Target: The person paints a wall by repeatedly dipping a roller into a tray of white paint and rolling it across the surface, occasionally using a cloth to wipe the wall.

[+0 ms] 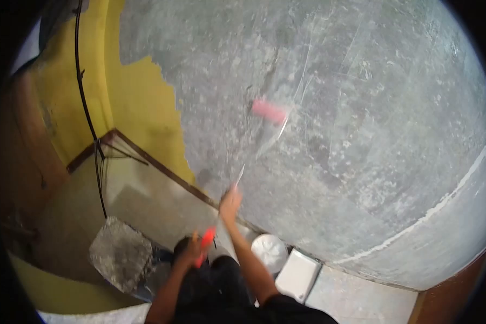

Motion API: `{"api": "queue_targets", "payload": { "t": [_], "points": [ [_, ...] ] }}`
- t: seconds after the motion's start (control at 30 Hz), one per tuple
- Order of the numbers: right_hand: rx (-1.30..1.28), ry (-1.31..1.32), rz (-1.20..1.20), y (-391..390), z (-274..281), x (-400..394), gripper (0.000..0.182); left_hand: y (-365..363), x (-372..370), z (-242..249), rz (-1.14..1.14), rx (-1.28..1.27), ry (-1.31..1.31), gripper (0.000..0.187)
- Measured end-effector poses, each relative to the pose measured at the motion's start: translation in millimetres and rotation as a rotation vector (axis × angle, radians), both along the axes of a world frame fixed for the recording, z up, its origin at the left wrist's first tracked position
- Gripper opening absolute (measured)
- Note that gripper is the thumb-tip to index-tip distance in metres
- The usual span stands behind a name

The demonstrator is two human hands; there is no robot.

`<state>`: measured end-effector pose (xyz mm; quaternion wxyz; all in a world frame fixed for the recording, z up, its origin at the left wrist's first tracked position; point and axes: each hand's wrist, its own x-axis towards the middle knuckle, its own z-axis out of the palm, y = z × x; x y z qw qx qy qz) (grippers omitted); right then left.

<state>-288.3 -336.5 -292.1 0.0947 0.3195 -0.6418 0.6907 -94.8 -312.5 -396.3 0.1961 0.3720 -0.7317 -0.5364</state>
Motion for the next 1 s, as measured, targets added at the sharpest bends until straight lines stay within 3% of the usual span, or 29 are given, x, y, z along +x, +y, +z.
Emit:
{"api": "queue_targets", "payload": {
  "t": [0.03,0.07,0.17,0.2,0.3,0.33,0.37,0.4,0.47,0.5,0.53,0.57,0.6,0.63,0.67,0.7,0.73,0.83,0.9,0.93,0.97,1.0],
  "points": [
    [0.023,-0.124,-0.004,15,-47,23,0.046,16,28,-16,-0.159,-0.005,0.047,0.039],
    [0.000,-0.450,0.121,30,-50,45,0.046,32,55,-30,-0.317,0.000,0.101,0.041],
    [0.002,-0.327,0.097,17,-24,36,0.046,27,43,11,-0.251,-0.005,0.019,0.042],
    [-0.067,-0.241,0.116,1,-3,19,0.045,16,28,51,-0.256,-0.095,0.123,0.038],
    [-0.217,0.060,0.117,-33,165,-39,0.044,-39,-53,132,-0.267,-0.275,0.369,0.030],
    [-0.222,0.228,0.009,-35,226,-56,0.047,-38,-73,192,-0.243,-0.264,0.437,0.032],
    [-0.272,0.242,0.005,-34,274,-65,0.050,-34,-88,243,-0.254,-0.241,0.462,0.033],
    [-0.265,0.166,0.071,-19,280,-65,0.050,-30,-98,269,-0.266,-0.220,0.488,0.034],
    [-0.265,0.033,0.218,2,286,-63,0.050,0,-89,245,-0.299,-0.164,0.446,0.036],
    [-0.168,0.069,0.211,20,245,-59,0.048,24,-75,219,-0.313,-0.135,0.420,0.037],
    [-0.074,-0.017,0.142,33,179,-50,0.047,42,-59,155,-0.266,-0.451,0.300,0.039],
    [0.014,-0.123,0.119,55,127,-23,0.046,66,-28,121,-0.348,-0.010,0.262,0.040],
    [0.066,-0.152,0.107,70,42,-10,0.045,84,3,80,-0.356,0.092,0.244,0.039],
    [0.147,-0.184,0.011,92,0,23,0.045,103,29,77,-0.214,-0.028,0.158,0.038],
    [0.170,-0.447,0.034,102,-62,44,0.047,113,60,36,-0.302,0.041,0.014,0.038],
    [0.177,-0.462,0.014,106,-89,55,0.048,116,82,4,-0.381,0.128,-0.135,0.038],
    [0.175,-0.483,-0.006,105,-102,64,0.049,111,80,-5,-0.366,0.145,-0.119,0.038],
    [0.234,-0.268,-0.008,79,-54,47,0.051,97,70,-9,-0.332,0.163,0.004,0.039],
    [0.125,-0.110,0.012,40,32,22,0.052,54,26,49,-0.283,0.155,0.054,0.036],
    [0.076,-0.024,0.012,18,77,4,0.051,29,1,78,-0.274,0.051,0.154,0.034],
    [-0.036,0.014,0.020,-4,121,-10,0.051,-1,-23,108,-0.297,-0.227,0.318,0.034],
    [-0.126,0.056,0.024,-22,156,-23,0.051,-24,-42,129,-0.275,-0.151,0.303,0.032]
  ]
}}
